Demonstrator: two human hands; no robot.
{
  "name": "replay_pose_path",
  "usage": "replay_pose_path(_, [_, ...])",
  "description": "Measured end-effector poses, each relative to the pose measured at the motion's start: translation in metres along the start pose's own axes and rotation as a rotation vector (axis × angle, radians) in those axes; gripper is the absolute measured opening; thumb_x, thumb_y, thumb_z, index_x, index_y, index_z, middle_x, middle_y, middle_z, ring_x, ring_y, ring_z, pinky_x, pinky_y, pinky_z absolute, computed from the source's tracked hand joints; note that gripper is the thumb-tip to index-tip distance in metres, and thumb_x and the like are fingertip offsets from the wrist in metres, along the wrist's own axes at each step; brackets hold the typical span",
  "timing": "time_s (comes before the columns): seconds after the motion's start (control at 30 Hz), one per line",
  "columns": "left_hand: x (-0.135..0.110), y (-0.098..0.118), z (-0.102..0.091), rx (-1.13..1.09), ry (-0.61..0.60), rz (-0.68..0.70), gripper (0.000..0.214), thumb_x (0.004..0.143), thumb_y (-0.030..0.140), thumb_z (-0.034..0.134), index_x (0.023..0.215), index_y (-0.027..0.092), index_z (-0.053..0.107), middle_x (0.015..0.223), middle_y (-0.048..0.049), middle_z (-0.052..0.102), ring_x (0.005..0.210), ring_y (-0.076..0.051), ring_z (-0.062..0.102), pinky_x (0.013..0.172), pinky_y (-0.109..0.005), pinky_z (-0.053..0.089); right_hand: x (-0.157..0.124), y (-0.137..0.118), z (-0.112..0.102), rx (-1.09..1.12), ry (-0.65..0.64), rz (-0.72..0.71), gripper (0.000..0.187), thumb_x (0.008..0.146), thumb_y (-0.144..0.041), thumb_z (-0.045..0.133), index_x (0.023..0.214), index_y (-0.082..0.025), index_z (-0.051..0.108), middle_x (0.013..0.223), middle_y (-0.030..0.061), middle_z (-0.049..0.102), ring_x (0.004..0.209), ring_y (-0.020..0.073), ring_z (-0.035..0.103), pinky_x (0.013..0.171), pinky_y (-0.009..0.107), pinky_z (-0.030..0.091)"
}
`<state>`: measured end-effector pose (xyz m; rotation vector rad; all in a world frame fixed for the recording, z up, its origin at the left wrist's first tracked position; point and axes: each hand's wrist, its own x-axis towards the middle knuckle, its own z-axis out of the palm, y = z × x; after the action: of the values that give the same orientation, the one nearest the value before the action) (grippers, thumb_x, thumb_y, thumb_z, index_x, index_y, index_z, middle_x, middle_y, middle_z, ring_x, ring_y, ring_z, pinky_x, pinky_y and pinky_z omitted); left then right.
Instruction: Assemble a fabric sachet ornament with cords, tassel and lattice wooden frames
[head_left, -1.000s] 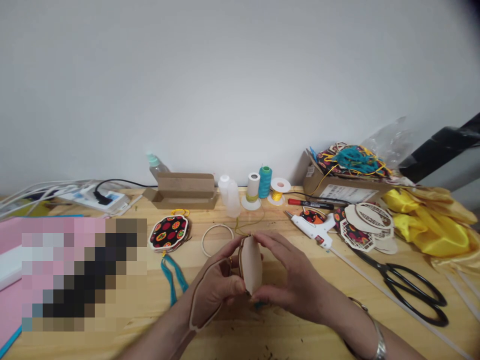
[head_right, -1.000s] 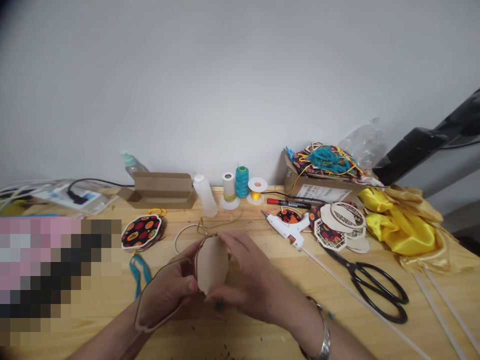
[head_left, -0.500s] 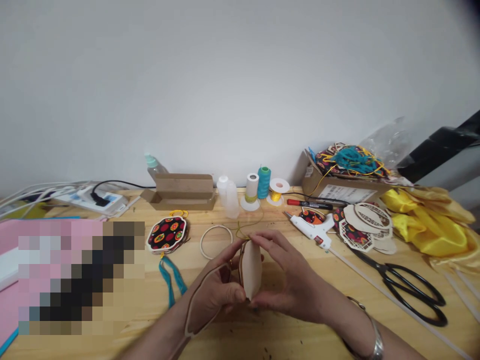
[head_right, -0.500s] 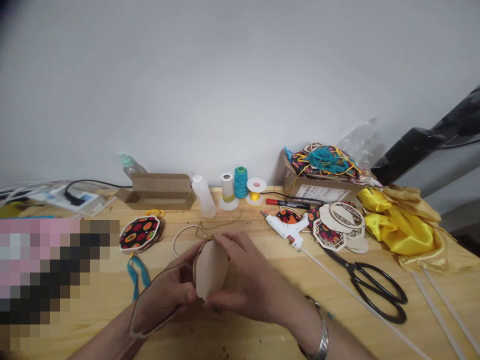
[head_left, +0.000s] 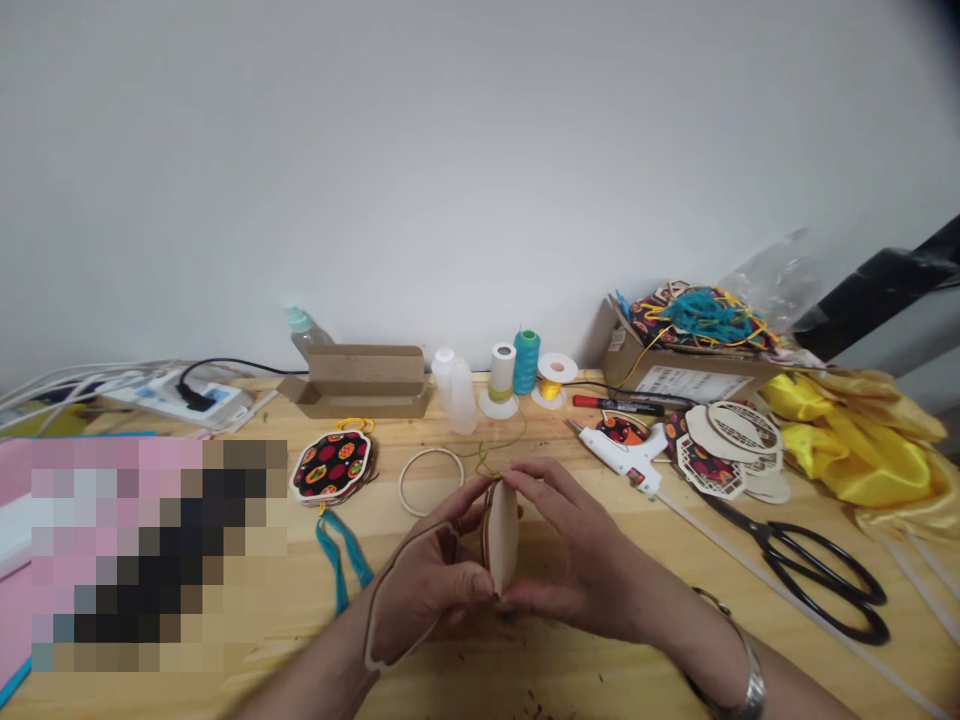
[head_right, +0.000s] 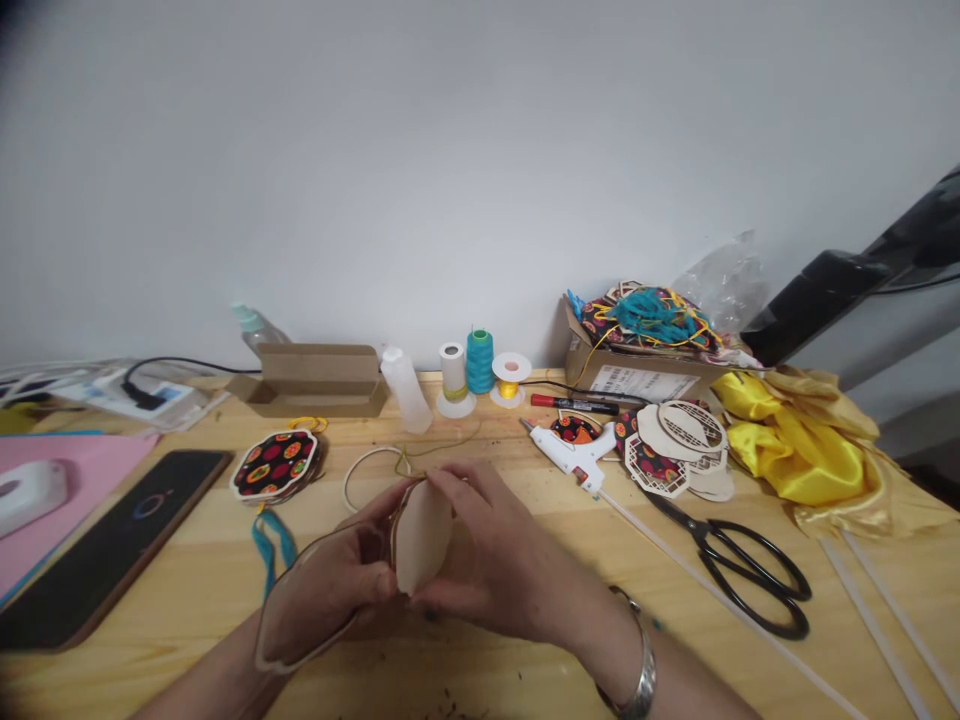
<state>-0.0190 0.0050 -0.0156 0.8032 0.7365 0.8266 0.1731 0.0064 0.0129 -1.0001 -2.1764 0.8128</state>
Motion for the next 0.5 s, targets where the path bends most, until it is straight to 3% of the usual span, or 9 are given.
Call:
replay_pose_path(0.2, [0.002,0.001,0.0,-0.081,-0.134,0.02,0.065,0.063,0.038,0.074,0.123,0.029,0.051,0.072,0.0008,0.059,0.039,-0.001,0.033,0.033,-0.013,0.022,0.005,0.012,0.0,0.153,0.061,0.076,0.089,0.056,-0.043,0.078,0.132,-0.023,0.037,0.132,0.0113,0.038,0.122,0.0263,0.037,0.101,0.043,0.035])
replay_pose_path(0.27, [0.002,0.001,-0.001,-0.111,-0.182,0.029,0.055,0.066,0.04,0.072,0.117,0.025,0.057,0.068,0.0002,0.058,0.039,-0.001,0.032,0.034,-0.013,0.021,0.007,0.018,0.0,0.305,0.117,0.181,0.076,0.063,-0.046,0.072,0.129,-0.022,0.043,0.13,0.0112,0.043,0.117,0.0249,0.044,0.094,0.041,0.042])
replay_pose_path(0.37, [0.002,-0.001,-0.004,-0.151,-0.216,0.019,0.047,0.064,0.04,0.072,0.107,0.021,0.063,0.069,-0.0015,0.057,0.044,-0.003,0.037,0.035,-0.013,0.023,0.011,0.021,0.0,0.564,0.118,0.406,0.046,0.078,-0.047,0.057,0.114,-0.018,0.058,0.106,0.0095,0.061,0.09,0.0194,0.059,0.077,0.036,0.05])
replay_pose_path(0.5, [0.001,-0.003,-0.008,-0.129,-0.234,-0.017,0.04,0.069,0.039,0.069,0.103,0.018,0.066,0.071,-0.0025,0.058,0.047,-0.004,0.042,0.037,-0.014,0.025,0.015,0.017,0.002,0.738,0.089,0.553,0.034,0.075,-0.042,0.06,0.095,-0.016,0.068,0.086,0.005,0.069,0.077,0.0167,0.061,0.074,0.034,0.048])
